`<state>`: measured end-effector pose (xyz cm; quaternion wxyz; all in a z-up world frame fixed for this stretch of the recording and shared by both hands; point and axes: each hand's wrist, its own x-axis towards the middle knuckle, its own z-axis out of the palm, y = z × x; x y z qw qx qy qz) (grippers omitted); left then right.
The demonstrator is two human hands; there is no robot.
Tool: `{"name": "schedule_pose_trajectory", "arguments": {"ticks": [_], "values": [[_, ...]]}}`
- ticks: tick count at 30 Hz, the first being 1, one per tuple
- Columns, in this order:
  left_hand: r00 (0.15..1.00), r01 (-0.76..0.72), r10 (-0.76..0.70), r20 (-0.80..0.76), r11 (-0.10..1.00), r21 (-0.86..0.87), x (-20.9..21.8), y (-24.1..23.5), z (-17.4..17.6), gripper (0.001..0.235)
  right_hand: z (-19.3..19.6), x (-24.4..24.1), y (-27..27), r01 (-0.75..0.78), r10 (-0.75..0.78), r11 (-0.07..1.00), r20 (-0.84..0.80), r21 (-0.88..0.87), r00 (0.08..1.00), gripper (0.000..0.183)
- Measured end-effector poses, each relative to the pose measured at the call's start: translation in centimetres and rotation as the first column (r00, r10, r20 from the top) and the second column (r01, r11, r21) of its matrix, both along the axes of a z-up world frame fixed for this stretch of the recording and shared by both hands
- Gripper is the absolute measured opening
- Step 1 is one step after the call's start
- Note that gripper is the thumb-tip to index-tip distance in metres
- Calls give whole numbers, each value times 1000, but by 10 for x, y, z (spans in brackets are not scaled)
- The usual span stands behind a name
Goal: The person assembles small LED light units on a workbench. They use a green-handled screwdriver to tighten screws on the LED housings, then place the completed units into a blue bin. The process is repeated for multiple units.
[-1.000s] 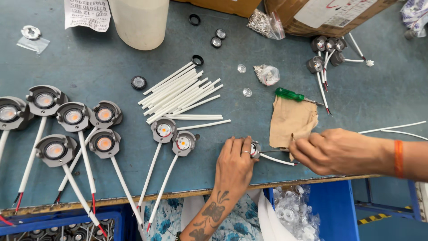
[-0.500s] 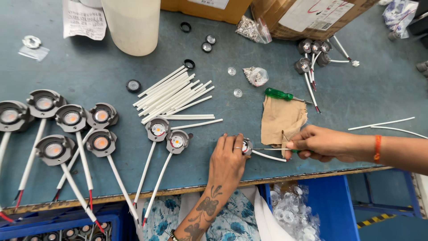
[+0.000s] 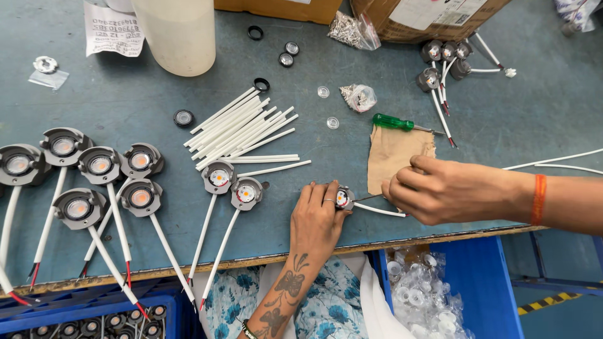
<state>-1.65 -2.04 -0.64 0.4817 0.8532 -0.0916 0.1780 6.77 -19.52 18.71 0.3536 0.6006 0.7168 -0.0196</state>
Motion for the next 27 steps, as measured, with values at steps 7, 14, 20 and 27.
{"name": "schedule_pose_trajectory", "arguments": {"ticks": [7, 14, 20, 27], "values": [[1000, 11, -11, 3, 1000, -5, 1, 1, 3, 56, -6, 24, 2, -264, 283, 948, 93, -177, 955, 50], [999, 32, -32, -22, 999, -40, 3, 0, 0, 54, -21, 25, -25, 523, -638, 676, -58, -519, 768, 68], [999, 50, -50, -4, 999, -13, 2, -3, -4, 54, -33, 13, -37, 923, -820, 289, -563, -253, 102, 26], [999, 33, -34, 11, 999, 13, 3, -2, -5, 58, -33, -4, -24, 520, -521, -626, -185, -581, -833, 36]]}}
